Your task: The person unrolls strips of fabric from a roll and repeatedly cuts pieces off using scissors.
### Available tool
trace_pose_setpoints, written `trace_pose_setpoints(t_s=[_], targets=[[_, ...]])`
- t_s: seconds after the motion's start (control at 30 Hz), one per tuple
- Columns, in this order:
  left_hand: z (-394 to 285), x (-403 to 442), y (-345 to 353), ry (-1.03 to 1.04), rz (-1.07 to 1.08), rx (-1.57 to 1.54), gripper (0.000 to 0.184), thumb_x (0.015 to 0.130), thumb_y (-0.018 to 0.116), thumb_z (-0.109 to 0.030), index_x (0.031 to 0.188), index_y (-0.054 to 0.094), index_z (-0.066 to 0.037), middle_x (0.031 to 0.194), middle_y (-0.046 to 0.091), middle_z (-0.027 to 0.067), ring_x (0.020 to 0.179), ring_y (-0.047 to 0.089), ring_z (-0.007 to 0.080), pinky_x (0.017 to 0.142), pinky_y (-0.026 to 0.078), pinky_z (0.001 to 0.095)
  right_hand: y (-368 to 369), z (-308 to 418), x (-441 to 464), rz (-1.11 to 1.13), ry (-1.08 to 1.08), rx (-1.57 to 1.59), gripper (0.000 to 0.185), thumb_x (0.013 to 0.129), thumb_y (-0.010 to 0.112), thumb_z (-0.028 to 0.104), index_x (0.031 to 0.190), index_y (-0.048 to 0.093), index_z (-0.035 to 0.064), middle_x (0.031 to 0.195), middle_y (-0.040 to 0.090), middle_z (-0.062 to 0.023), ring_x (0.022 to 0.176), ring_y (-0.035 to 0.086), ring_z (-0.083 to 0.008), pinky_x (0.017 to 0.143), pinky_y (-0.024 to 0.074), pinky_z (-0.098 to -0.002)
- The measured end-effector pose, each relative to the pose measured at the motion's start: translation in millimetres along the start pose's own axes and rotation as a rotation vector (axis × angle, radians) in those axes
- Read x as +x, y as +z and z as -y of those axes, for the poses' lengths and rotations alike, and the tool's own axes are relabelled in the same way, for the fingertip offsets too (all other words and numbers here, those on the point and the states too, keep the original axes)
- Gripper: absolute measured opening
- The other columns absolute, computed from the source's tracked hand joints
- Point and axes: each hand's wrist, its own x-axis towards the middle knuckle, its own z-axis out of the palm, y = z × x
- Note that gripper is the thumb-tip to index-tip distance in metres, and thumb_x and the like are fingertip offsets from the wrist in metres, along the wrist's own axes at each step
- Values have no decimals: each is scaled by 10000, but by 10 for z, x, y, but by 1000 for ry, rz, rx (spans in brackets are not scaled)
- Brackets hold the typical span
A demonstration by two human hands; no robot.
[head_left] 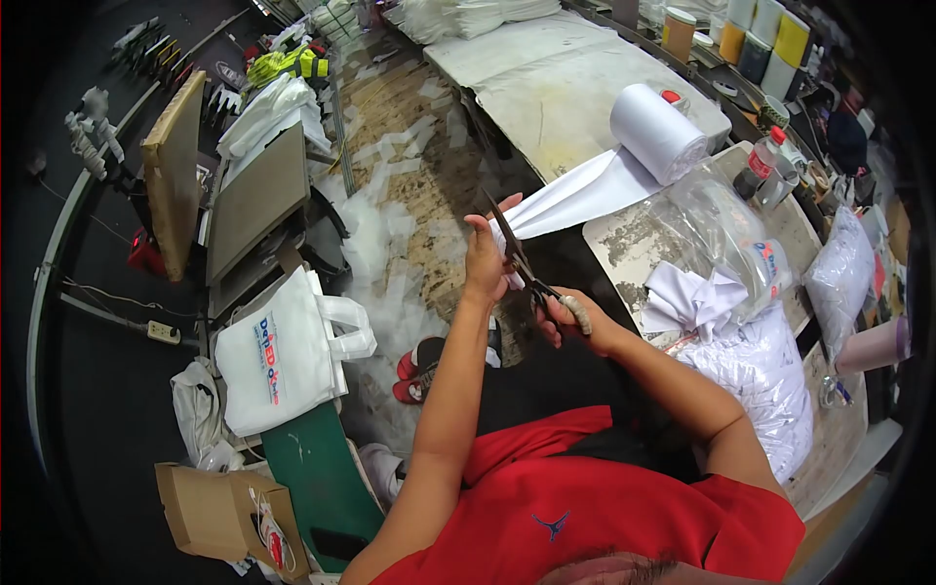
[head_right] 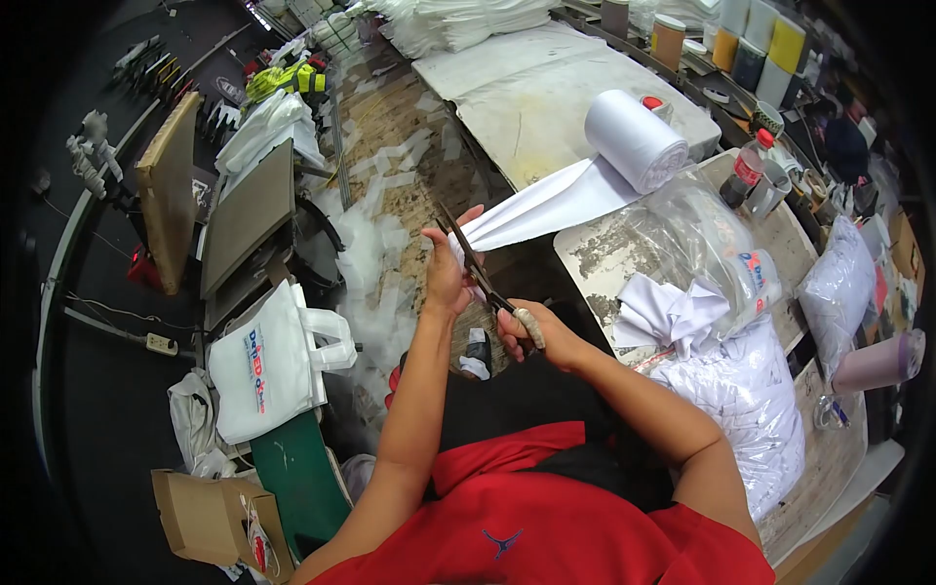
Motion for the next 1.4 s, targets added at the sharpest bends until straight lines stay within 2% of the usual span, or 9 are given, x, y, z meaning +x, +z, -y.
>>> trace_pose_setpoints(t_s=[0.13, 0.2, 0.23, 0.33, 0.53, 0.83, 0.97, 1.3, 1.4], targets=[[94, 34, -75, -36, 0, -36, 919, 852, 280, -831, 1172, 653, -54, 576, 435, -65, 449, 322, 20, 400, 217, 199, -33, 10, 6, 31, 19, 2, 536, 921, 586, 593, 961, 546, 60, 744, 527, -16, 639, 520, -123, 588, 440, -265], [100, 42, -126, -93, 64, -28, 941, 818, 231, -876, 919, 674, -51, 555, 384, -62, 461, 307, 49, 417, 217, 217, -12, 24, -4, 25, 33, 64, 440, 986, 542, 508, 858, 514, 87, 692, 496, 6, 587, 495, -110, 556, 436, -264], [111, 44, -112, -93, 63, -27, 941, 818, 231, -876, 919, 674, -51, 555, 384, -62, 461, 307, 49, 417, 217, 217, -7, 40, -10, 26, 33, 65, 440, 986, 542, 508, 858, 514, 87, 692, 496, 6, 587, 495, -110, 556, 436, -264], [130, 57, 21, -51, -180, 131, 889, 827, 198, -880, 642, 552, -85, 506, 362, -44, 432, 351, 77, 410, 245, 235, 4, 59, -16, 7, 68, 101, 475, 966, 553, 543, 845, 513, 86, 688, 487, 7, 586, 490, -110, 548, 434, -265], [154, 112, 13, -27, -223, 178, 790, 846, 201, -863, 595, 399, -141, 510, 334, -52, 415, 329, 74, 395, 236, 236, -9, 76, -18, -47, 96, 110, 491, 942, 581, 559, 837, 518, 83, 671, 472, 15, 558, 471, -95, 510, 419, -261], [201, 147, 60, -61, -290, 107, 736, 927, 233, -773, 608, 473, -155, 497, 367, -70, 374, 346, 65, 372, 246, 247, 1, -81, 1, -56, 49, 102, 513, 948, 554, 577, 860, 533, 72, 666, 474, 13, 546, 468, -95, 512, 430, -251], [435, 163, -136, -68, -307, 111, 715, 945, 241, -756, 622, 477, -163, 541, 356, -83, 482, 368, 39, 451, 268, 231, -18, -148, 19, -14, 60, 166, 563, 935, 518, 628, 893, 534, 67, 705, 489, -2, 585, 486, -117, 571, 452, -272], [336, 128, -91, -76, -322, 115, 756, 865, 183, -848, 603, 393, -170, 512, 330, -62, 397, 317, 71, 391, 247, 238, 61, 91, -9, -94, 182, 148, 472, 944, 599, 531, 842, 509, 79, 653, 456, 14, 543, 449, -100, 509, 400, -266], [318, 122, -138, -96, -295, -15, 778, 917, 228, -791, 694, 560, -124, 576, 441, -62, 457, 383, 58, 426, 271, 228, 36, 60, 0, -101, 155, 83, 435, 957, 606, 491, 828, 505, 88, 631, 445, 15, 532, 439, -91, 487, 388, -257]])
